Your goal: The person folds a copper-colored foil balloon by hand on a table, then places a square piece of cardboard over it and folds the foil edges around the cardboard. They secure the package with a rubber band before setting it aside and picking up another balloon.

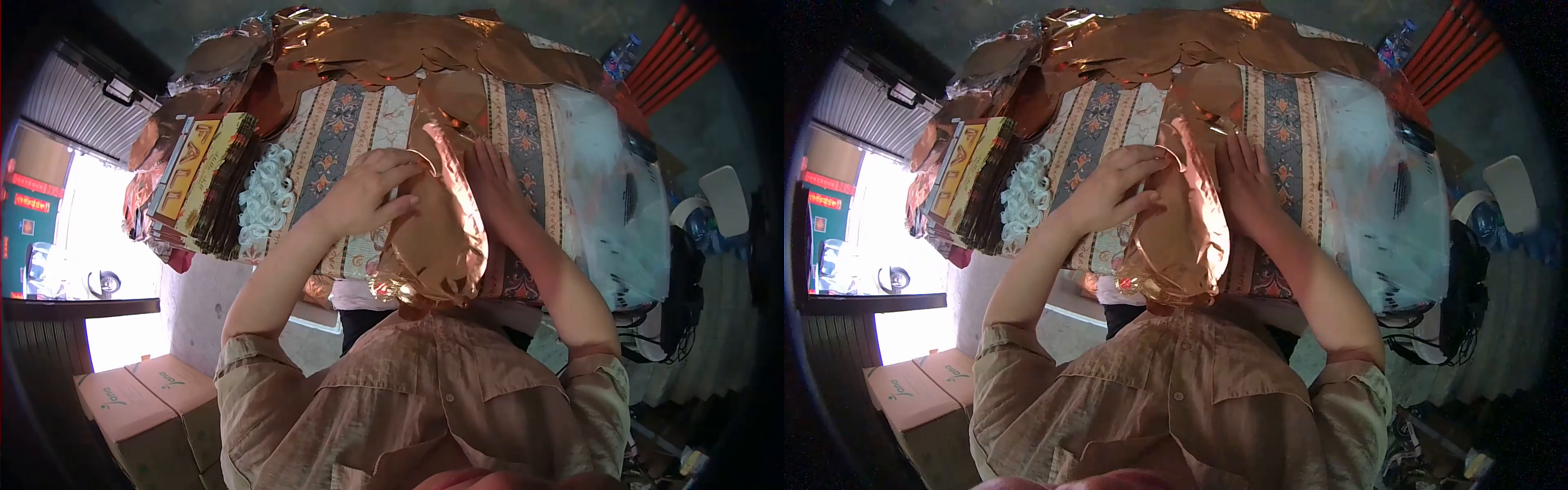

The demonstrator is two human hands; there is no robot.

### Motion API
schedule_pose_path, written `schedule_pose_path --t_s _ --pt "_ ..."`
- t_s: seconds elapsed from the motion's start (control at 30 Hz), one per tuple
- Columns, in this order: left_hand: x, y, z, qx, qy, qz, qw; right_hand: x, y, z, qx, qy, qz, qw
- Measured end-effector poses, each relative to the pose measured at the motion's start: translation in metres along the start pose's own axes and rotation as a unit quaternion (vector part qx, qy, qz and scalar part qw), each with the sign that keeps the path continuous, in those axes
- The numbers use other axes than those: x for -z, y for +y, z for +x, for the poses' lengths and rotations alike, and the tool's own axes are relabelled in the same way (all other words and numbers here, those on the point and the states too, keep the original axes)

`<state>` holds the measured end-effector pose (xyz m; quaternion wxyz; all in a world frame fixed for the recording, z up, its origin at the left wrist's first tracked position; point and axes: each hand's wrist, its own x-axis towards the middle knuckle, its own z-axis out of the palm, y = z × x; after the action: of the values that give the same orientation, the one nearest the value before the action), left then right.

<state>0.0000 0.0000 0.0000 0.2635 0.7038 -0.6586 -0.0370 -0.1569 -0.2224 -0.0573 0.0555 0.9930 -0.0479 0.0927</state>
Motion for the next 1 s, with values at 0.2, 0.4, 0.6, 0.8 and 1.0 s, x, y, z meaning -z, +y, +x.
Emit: schedule_pose_path --t_s 0.2,0.4,0.6,0.8,1.0 --pt "-0.014 0.001 0.006 -0.008 -0.006 0.059 0.998 0.005 0.004 -0.002 -0.004 -0.005 -0.003 1.0" --pt "-0.007 -0.013 0.011 0.009 -0.028 0.02 0.999 0.022 -0.008 0.001 -0.039 -0.07 0.037 0.996" --pt "-0.014 -0.008 0.014 0.006 -0.04 0.073 0.997 0.015 -0.005 0.0 -0.03 -0.052 0.051 0.997" --pt "-0.015 -0.022 0.012 0.022 -0.058 -0.002 0.998 0.016 -0.005 0.0 -0.034 -0.046 0.069 0.996" --pt "-0.017 -0.016 0.01 0.019 -0.07 0.068 0.995 0.014 -0.003 -0.001 -0.021 -0.023 0.063 0.997"
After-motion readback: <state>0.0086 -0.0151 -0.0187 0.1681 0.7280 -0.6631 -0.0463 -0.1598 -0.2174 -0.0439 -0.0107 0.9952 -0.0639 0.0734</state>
